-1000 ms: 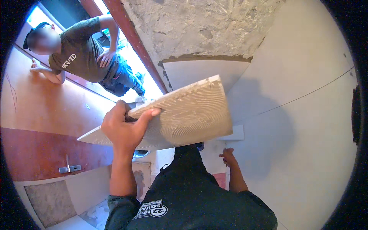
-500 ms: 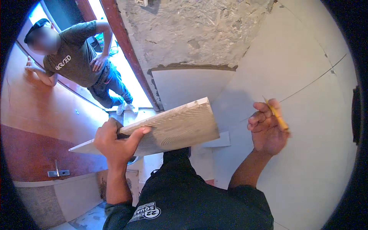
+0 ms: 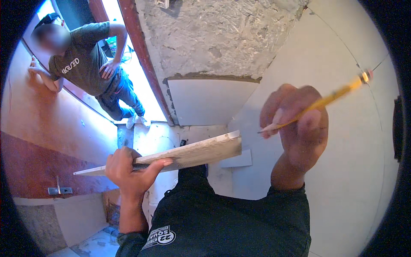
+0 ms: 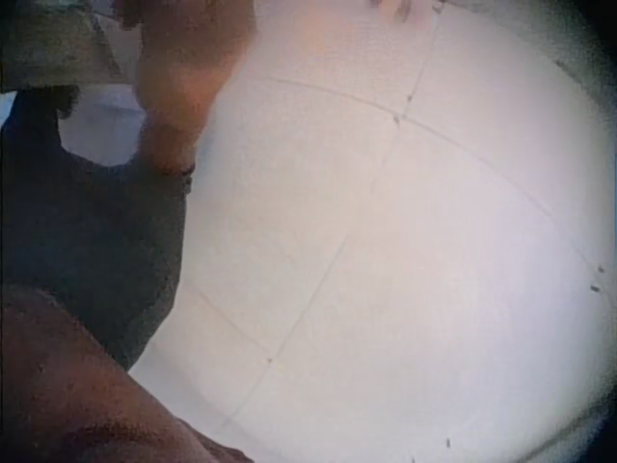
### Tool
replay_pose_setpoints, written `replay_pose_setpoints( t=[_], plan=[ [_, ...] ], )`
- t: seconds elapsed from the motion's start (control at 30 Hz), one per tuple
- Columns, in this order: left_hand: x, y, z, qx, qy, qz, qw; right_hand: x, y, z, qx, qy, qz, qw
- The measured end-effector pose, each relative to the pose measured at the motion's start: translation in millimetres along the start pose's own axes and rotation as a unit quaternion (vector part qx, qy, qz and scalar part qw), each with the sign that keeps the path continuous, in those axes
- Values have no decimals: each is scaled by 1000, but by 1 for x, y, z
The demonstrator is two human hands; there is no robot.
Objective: The person holds a large tile against a wall to check the fit, marks the tile with a pencil, and positions it into place while observed by another person.
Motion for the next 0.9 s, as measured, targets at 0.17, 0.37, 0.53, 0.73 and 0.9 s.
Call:
replay_pose_setpoints(
  t=[0.17, 0.37, 0.53, 0.73, 0.9],
  plan=[
    [-2, -2, 10, -11, -40, 15, 999, 21, 4, -8, 106, -9, 93, 990],
    [-3, -4, 9, 20, 13, 10, 1000, 30, -3, -16, 144, -100, 224, 959],
    [-1, -2, 8, 24, 9, 26, 999, 28, -4, -13, 136, -106, 254, 952],
    [-4, -5, 7, 26, 6, 19, 999, 29, -4, -19, 118, -159, 294, 935],
    [-3, -7, 6, 22, -1, 15, 1000, 30, -4, -22, 110, -175, 303, 930]
  ],
)
Point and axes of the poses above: each hand's wrist, its own z-axis away from the middle knuckle, its own x-axis out of the palm, y = z × x, the point moved 3 cm from there along -z, towards the middle knuckle, and after that the axes turned 13 degrees about -y, right-handed, at the moved point
